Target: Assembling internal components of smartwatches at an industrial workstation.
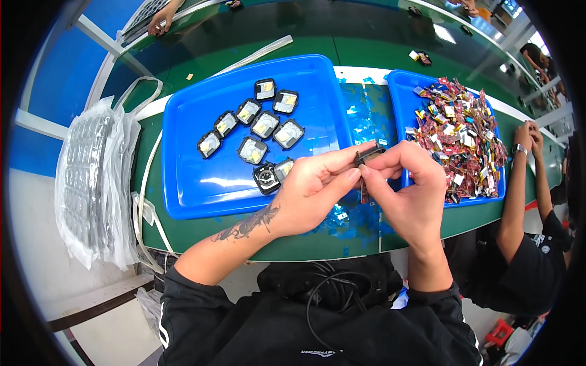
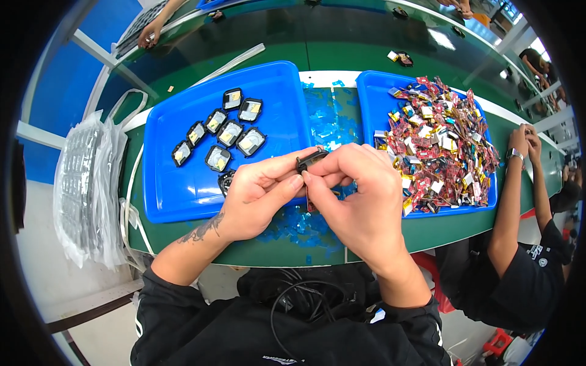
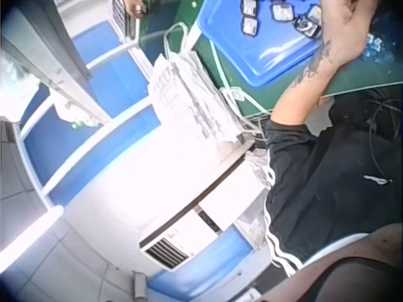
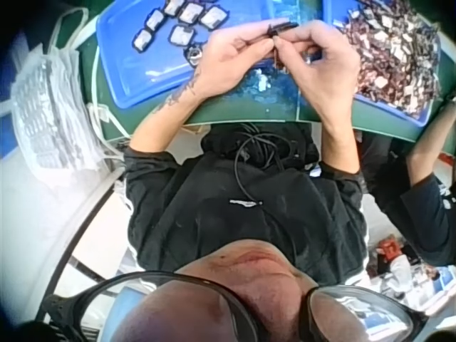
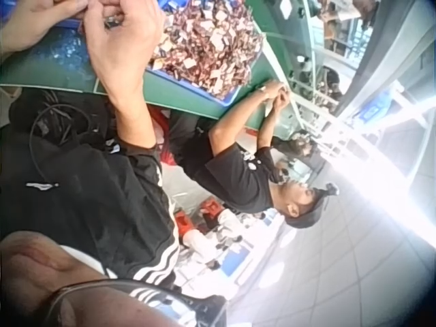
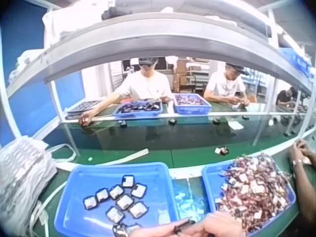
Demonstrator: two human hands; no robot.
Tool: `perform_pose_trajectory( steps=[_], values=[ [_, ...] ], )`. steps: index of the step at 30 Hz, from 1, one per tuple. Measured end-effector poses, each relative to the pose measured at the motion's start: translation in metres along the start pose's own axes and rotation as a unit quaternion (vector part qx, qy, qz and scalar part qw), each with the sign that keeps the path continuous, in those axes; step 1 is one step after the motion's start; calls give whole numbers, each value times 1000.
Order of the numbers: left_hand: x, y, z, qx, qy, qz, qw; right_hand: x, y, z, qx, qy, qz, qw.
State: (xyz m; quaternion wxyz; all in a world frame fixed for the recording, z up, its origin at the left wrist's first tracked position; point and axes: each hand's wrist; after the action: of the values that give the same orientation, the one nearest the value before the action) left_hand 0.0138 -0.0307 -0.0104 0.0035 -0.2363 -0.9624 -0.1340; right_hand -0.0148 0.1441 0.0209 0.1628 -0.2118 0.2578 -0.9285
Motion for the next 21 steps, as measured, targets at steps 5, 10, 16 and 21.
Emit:
perform_pose_trajectory(
  steps=[5, 10, 16, 21],
  values=[
    [-1, 3, -2, -22, 0, 11, 1000, -2, -1, 7, -87, -20, -22, 996],
    [-4, 10, -2, 103, 55, -24, 993, -9, 1, 12, -83, -32, -56, 994],
    [-6, 6, -4, 247, 117, -18, 962, -8, -1, 10, -69, -46, -47, 995],
    [-6, 0, -6, 242, 105, 9, 964, -10, 6, 12, -6, -48, -92, 995]
  ],
)
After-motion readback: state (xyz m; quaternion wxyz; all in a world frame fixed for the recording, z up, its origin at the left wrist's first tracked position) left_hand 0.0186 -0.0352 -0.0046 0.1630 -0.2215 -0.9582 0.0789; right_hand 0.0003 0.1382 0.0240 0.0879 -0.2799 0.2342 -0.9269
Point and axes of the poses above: each hand's wrist, its own x-axis towards the middle knuckle, its own y-axis out of the palm, z = x × y, and after that the axes turned 8 degrees about z, right-handed
